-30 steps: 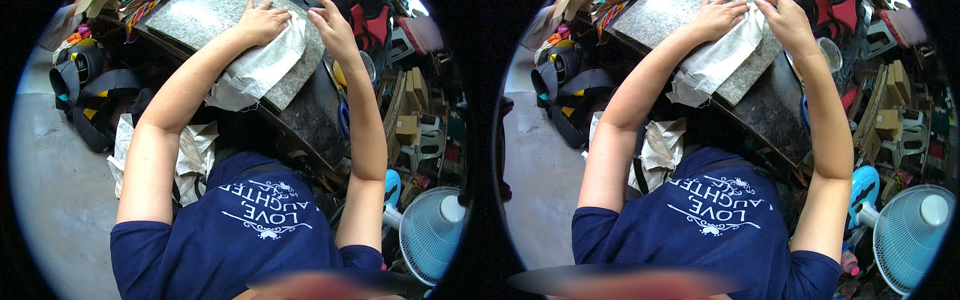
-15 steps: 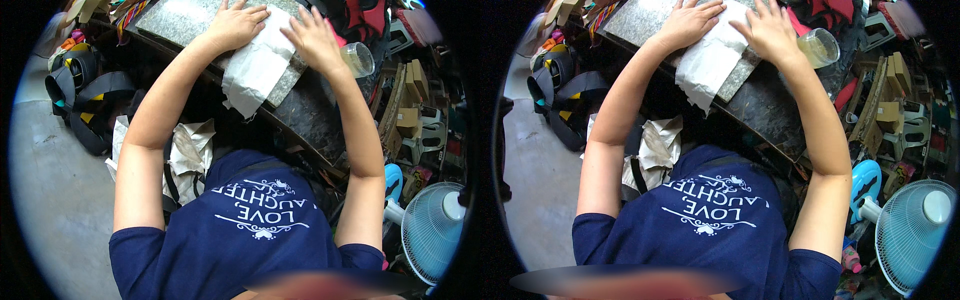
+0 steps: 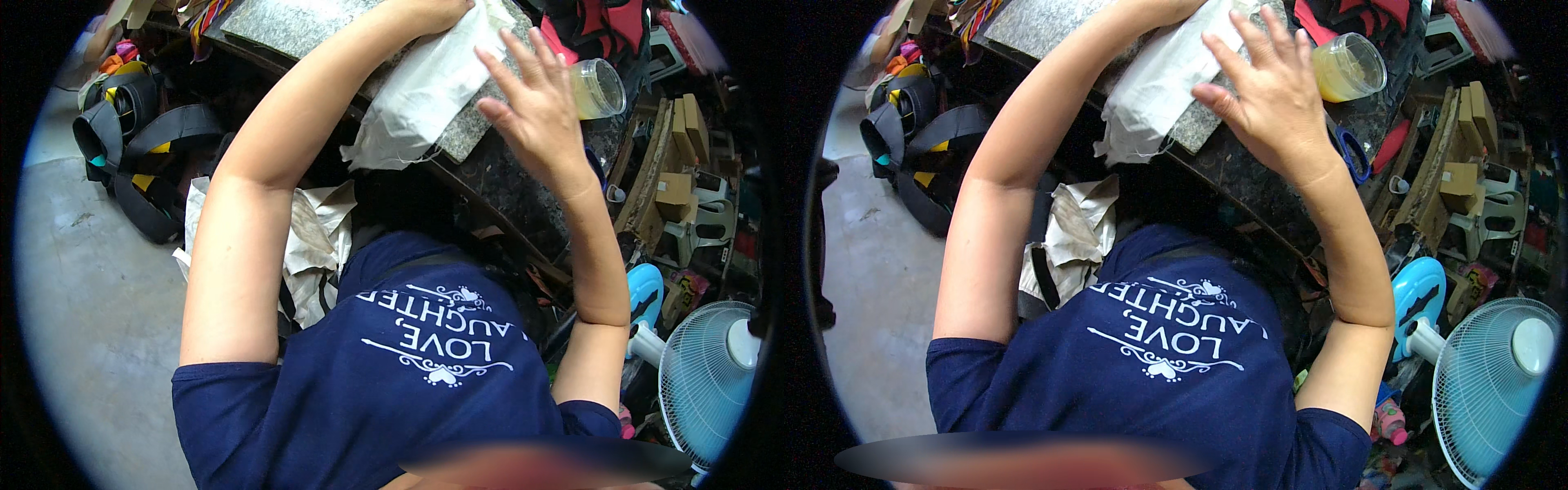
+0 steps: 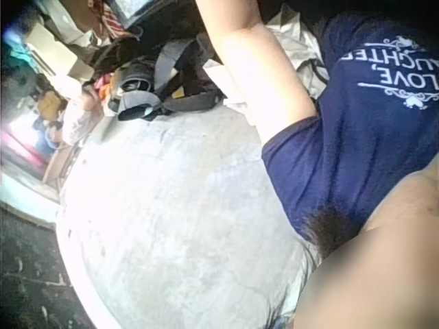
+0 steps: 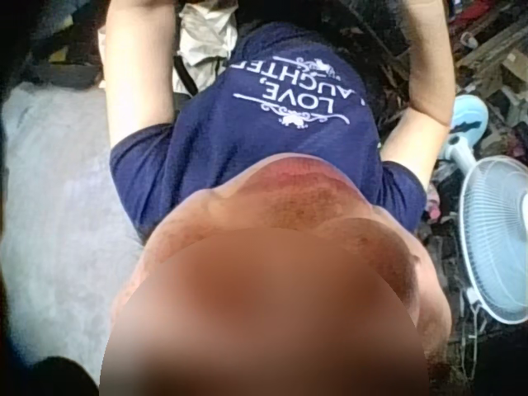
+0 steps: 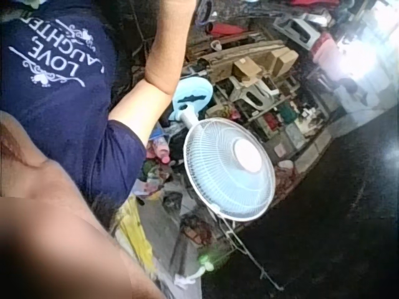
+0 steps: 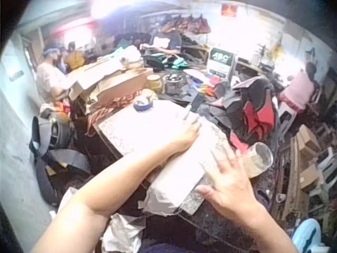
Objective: The person handles a red and black fabric piece, aligning and pressing its edges together. They then place a white cloth on the work surface and rub it with their hands.
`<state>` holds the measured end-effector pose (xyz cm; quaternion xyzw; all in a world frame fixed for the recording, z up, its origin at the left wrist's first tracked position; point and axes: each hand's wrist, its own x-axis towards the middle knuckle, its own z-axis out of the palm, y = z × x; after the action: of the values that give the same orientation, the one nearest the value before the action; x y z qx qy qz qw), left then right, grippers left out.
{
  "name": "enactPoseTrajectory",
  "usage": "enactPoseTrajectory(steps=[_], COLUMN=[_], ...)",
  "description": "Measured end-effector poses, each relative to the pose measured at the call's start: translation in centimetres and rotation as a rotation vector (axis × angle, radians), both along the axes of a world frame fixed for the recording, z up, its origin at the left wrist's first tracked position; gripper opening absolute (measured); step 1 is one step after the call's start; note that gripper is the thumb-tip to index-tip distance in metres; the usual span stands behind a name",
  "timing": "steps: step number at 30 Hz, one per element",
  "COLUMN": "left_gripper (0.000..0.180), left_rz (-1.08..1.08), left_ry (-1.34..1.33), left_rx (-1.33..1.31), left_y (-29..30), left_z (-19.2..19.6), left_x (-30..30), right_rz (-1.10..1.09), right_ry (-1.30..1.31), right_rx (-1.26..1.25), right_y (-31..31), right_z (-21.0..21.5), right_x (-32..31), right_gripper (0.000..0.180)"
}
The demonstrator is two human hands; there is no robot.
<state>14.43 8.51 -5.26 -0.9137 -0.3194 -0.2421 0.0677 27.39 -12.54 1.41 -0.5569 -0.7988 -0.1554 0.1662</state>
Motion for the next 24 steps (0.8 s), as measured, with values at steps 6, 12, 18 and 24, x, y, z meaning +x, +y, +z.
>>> enactPoseTrajectory(steps=[6, 12, 18, 24], left_gripper=[0.043, 0.04, 0.057, 0.063], left_rz=[0.036, -0.396, -0.327, -0.293], left_ry=[-0.334, -0.244, 0.05, -0.035], left_rx=[0.076, -0.559, -0.445, -0.505], left_y=[1.8, -3.0, -5.6, -5.8], left_z=[0.9, 3.1, 3.7, 2.9], left_x=[0.8, -6.9, -9.9, -9.5], right_rz=[-0.045, -0.05, 0.096, -0.125], right_ry=[-0.111, -0.104, 0.149, 0.025], right_rx=[-0.028, -0.01, -0.096, 0.048], right_y=[-1.2, -0.2, -0.1, -1.6], right_z=[-2.4, -2.3, 0.1, 6.9], right_x=[0.7, 2.1, 2.9, 10.3], right_gripper=[0.058, 0.055, 0.043, 0.047])
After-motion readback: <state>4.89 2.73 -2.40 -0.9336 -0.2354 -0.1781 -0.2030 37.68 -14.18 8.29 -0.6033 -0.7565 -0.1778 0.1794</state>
